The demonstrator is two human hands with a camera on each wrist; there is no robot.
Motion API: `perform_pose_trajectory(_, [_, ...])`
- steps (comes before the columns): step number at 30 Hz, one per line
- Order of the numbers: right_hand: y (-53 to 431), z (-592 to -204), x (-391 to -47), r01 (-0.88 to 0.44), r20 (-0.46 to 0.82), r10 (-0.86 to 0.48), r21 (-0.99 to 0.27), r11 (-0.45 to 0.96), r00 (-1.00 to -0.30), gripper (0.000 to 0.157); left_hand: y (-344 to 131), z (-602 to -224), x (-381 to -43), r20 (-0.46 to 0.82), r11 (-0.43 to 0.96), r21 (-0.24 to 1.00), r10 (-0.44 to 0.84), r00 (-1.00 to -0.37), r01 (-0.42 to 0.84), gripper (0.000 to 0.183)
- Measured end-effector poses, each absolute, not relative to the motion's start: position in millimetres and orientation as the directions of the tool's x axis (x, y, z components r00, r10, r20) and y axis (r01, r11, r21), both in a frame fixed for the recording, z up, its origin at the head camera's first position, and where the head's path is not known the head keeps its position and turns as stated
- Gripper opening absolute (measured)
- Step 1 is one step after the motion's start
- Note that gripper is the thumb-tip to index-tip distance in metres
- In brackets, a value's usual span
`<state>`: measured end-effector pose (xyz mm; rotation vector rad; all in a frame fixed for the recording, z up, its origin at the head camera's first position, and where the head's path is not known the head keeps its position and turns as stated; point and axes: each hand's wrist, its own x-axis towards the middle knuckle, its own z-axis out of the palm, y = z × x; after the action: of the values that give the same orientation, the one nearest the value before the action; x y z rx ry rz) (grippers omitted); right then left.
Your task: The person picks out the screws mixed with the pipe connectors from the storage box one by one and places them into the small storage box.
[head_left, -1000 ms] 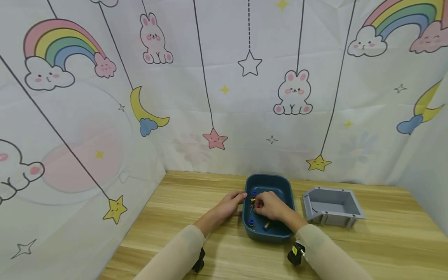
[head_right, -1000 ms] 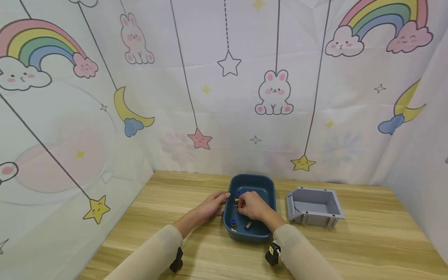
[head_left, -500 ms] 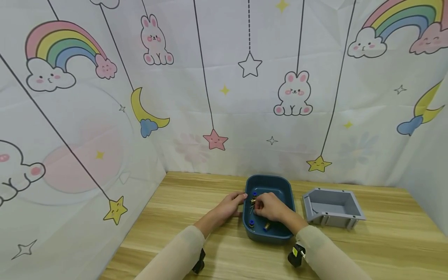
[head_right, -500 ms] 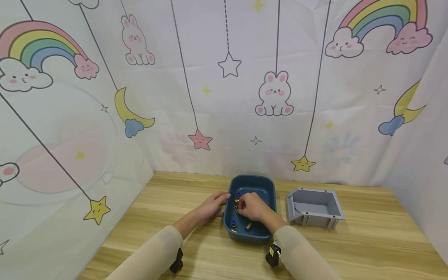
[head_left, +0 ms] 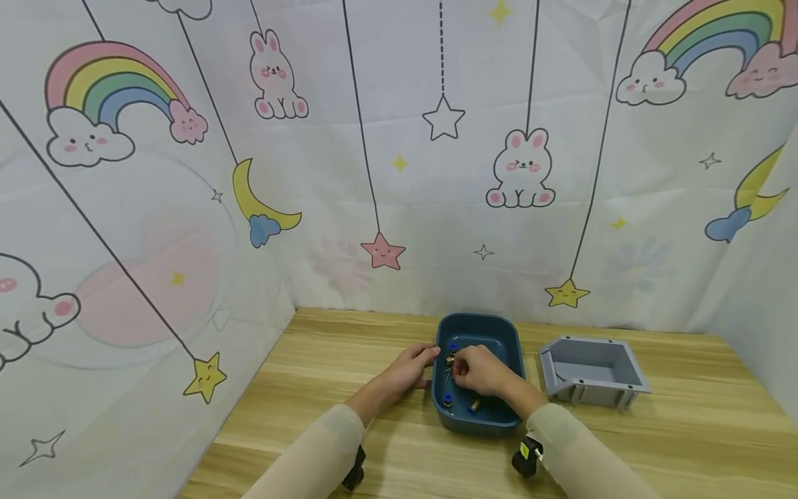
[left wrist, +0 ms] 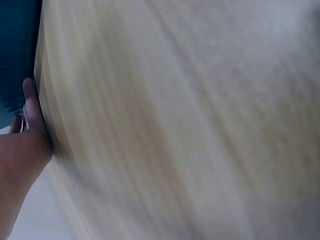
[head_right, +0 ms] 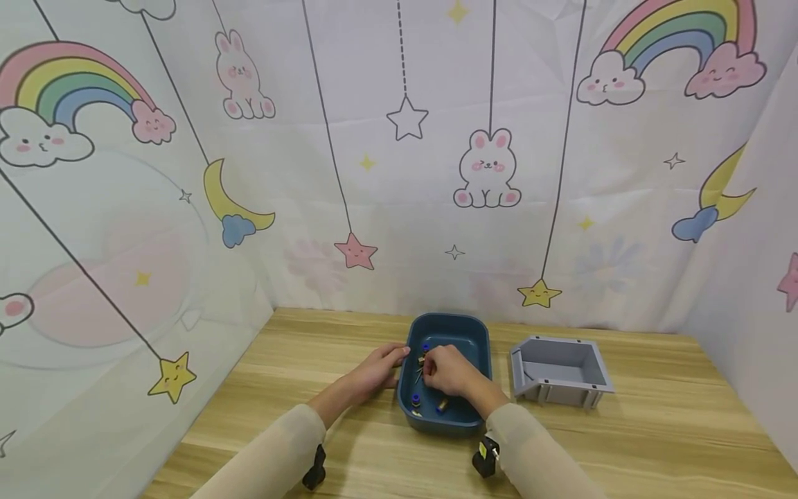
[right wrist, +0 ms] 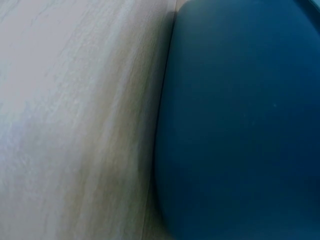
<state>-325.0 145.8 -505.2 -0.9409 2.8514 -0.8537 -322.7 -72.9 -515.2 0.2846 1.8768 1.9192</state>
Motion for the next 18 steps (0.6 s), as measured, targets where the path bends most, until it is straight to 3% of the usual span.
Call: perform_pose_trajectory(18, [144.6,-502.5,-323.4,-0.53,0.171,-0.528,-0.53,0.663,-0.832,0.016,-73.3,-516.0,-323.8,-0.154,0.013,0.986,0.45,-0.88,-0.167,0.059])
